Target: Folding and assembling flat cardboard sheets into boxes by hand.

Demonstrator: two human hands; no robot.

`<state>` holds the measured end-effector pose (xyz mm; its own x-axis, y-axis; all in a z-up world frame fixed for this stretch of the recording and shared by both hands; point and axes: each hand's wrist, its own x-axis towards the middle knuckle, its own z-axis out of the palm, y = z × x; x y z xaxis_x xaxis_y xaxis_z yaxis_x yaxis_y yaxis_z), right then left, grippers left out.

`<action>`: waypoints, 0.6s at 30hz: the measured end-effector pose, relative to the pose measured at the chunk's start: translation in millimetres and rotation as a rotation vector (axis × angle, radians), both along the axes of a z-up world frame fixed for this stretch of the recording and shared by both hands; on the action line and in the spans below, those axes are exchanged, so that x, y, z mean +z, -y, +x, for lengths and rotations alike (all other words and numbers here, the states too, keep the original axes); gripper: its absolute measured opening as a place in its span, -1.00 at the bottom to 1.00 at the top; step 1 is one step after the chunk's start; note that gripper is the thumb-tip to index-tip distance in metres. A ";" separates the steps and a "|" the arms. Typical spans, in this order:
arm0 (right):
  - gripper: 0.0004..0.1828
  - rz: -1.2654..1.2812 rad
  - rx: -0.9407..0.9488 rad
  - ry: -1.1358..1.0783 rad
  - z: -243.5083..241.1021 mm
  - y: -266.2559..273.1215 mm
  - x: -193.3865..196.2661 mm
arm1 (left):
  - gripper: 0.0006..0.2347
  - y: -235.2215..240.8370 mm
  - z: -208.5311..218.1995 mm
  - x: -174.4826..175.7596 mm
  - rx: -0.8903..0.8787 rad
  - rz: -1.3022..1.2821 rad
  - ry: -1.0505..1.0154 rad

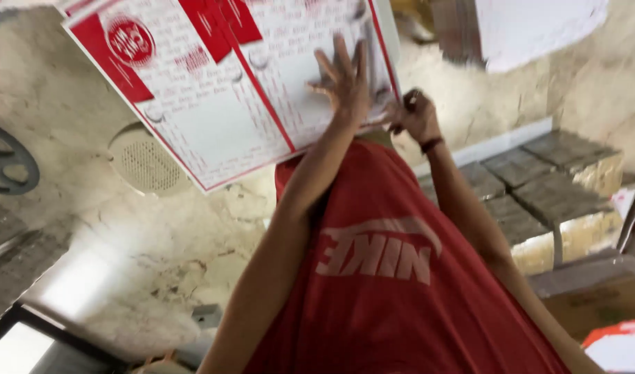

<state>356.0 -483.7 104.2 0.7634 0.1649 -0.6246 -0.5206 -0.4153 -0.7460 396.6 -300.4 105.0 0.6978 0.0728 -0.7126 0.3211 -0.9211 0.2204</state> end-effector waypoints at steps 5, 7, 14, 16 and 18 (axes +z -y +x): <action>-0.70 0.282 -0.505 -0.535 8.0 -10.7 8.3 | -0.16 -49.0 7.7 -6.9 -0.346 -0.055 -0.024; -0.68 0.354 -0.526 -0.645 -29.1 -16.0 -34.7 | -0.14 -81.2 -19.5 -9.9 -0.395 -0.075 0.013; -0.58 0.194 -0.351 -0.667 -67.8 -162.1 6.7 | -0.08 -140.9 -68.8 -20.8 -0.639 0.026 0.075; -0.54 0.184 -0.354 -0.639 -79.8 -161.7 -9.7 | -0.11 -138.6 -67.2 -18.4 -0.662 0.031 0.049; -0.48 0.180 -0.351 -0.604 -84.1 -162.7 -27.8 | -0.14 -139.8 -60.9 -16.8 -0.681 0.046 0.030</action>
<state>272.0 -321.0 76.4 0.3205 0.1132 -0.9405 -0.9439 -0.0455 -0.3271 335.7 -160.5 88.1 0.6185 -0.3596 -0.6987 -0.3389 -0.9243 0.1757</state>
